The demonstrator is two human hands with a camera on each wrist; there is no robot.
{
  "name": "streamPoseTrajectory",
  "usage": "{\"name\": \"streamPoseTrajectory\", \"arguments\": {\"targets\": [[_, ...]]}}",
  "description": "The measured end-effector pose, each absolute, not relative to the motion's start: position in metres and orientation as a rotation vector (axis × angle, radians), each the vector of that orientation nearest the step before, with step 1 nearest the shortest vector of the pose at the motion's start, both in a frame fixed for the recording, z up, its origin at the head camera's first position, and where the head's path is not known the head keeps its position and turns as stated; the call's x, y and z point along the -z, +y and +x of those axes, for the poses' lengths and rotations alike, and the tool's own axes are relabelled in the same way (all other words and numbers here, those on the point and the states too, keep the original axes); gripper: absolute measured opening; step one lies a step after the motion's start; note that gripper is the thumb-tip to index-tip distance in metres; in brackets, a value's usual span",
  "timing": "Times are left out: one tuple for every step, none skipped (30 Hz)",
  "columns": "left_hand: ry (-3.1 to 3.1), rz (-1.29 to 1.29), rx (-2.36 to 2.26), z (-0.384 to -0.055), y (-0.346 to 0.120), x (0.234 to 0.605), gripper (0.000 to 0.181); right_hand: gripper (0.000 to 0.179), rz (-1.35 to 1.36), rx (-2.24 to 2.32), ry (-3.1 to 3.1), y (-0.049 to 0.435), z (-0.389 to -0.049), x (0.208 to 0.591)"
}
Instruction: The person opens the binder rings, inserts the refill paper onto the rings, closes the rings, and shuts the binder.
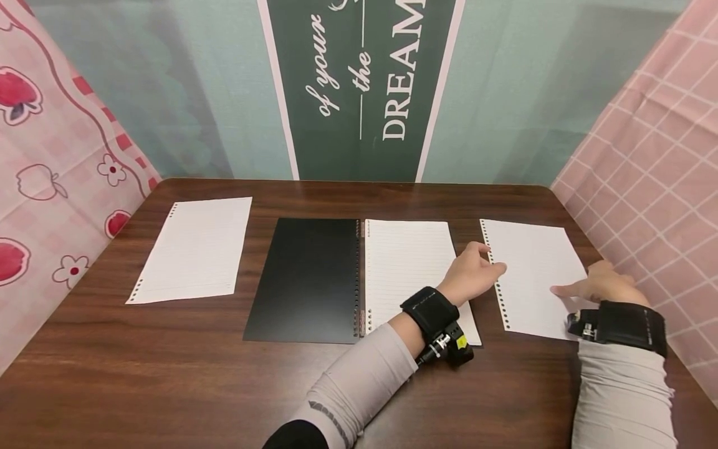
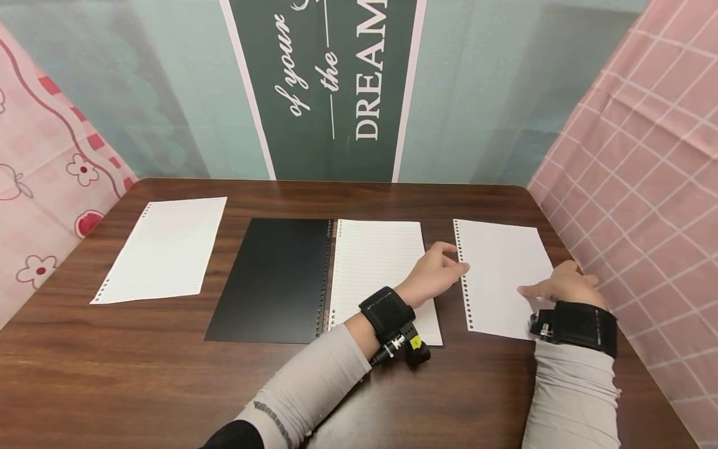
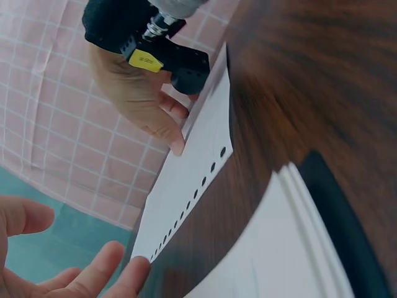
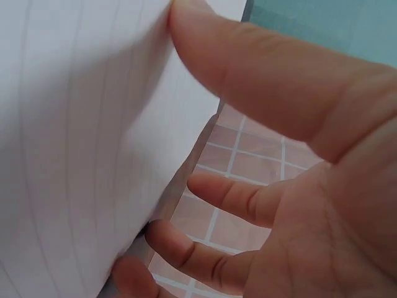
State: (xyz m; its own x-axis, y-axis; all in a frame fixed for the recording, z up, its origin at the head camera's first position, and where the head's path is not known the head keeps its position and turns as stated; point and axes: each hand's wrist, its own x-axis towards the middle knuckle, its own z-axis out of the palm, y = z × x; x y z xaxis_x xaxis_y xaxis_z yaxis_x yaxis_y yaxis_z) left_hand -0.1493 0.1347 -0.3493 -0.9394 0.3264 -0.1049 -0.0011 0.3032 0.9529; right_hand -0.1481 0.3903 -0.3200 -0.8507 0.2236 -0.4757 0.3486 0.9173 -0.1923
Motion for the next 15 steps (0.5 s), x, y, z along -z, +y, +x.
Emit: {"name": "streamPoseTrajectory", "arguments": {"targets": [[2.268,0.276,-1.708,-0.149,0.136,0.349,0.047,0.110,0.414,0.383,2.624,0.390,-0.148,0.321],[2.239,0.261,-1.739,-0.149,0.136,0.349,0.047,0.110,0.417,0.387,2.626,0.390,-0.149,0.321],[2.207,0.241,-1.771,-0.150,0.137,0.349,0.046,0.111,0.424,0.394,2.623,0.390,-0.149,0.322],[2.180,0.222,-1.801,-0.150,0.138,0.348,0.045,0.111,0.429,0.401,2.622,0.390,-0.149,0.322],[2.157,0.198,-1.830,-0.150,0.139,0.348,0.044,0.112,0.436,0.415,2.619,0.390,-0.150,0.322],[2.128,0.176,-1.861,-0.150,0.139,0.347,0.043,0.111,0.441,0.433,2.619,0.390,-0.150,0.323],[2.098,0.153,-1.892,-0.151,0.140,0.347,0.042,0.111,0.443,0.448,2.616,0.390,-0.150,0.323],[2.067,0.134,-1.921,-0.151,0.140,0.347,0.041,0.111,0.443,0.460,2.614,0.390,-0.150,0.323],[2.043,0.116,-1.944,-0.151,0.141,0.347,0.039,0.111,0.442,0.475,2.614,0.390,-0.150,0.324],[2.028,0.102,-1.960,-0.151,0.142,0.347,0.038,0.111,0.432,0.486,2.616,0.391,-0.151,0.324],[2.019,0.090,-1.971,-0.152,0.143,0.348,0.038,0.111,0.421,0.495,2.620,0.391,-0.151,0.325],[2.013,0.085,-1.974,-0.152,0.143,0.348,0.037,0.110,0.403,0.504,2.629,0.393,-0.151,0.326],[2.015,0.076,-1.971,-0.152,0.145,0.348,0.036,0.110,0.381,0.517,2.634,0.395,-0.152,0.328],[2.019,0.073,-1.968,-0.152,0.146,0.349,0.035,0.110,0.368,0.532,2.634,0.397,-0.154,0.329],[2.027,0.070,-1.962,-0.152,0.147,0.349,0.034,0.111,0.359,0.549,2.637,0.399,-0.155,0.331]]}}
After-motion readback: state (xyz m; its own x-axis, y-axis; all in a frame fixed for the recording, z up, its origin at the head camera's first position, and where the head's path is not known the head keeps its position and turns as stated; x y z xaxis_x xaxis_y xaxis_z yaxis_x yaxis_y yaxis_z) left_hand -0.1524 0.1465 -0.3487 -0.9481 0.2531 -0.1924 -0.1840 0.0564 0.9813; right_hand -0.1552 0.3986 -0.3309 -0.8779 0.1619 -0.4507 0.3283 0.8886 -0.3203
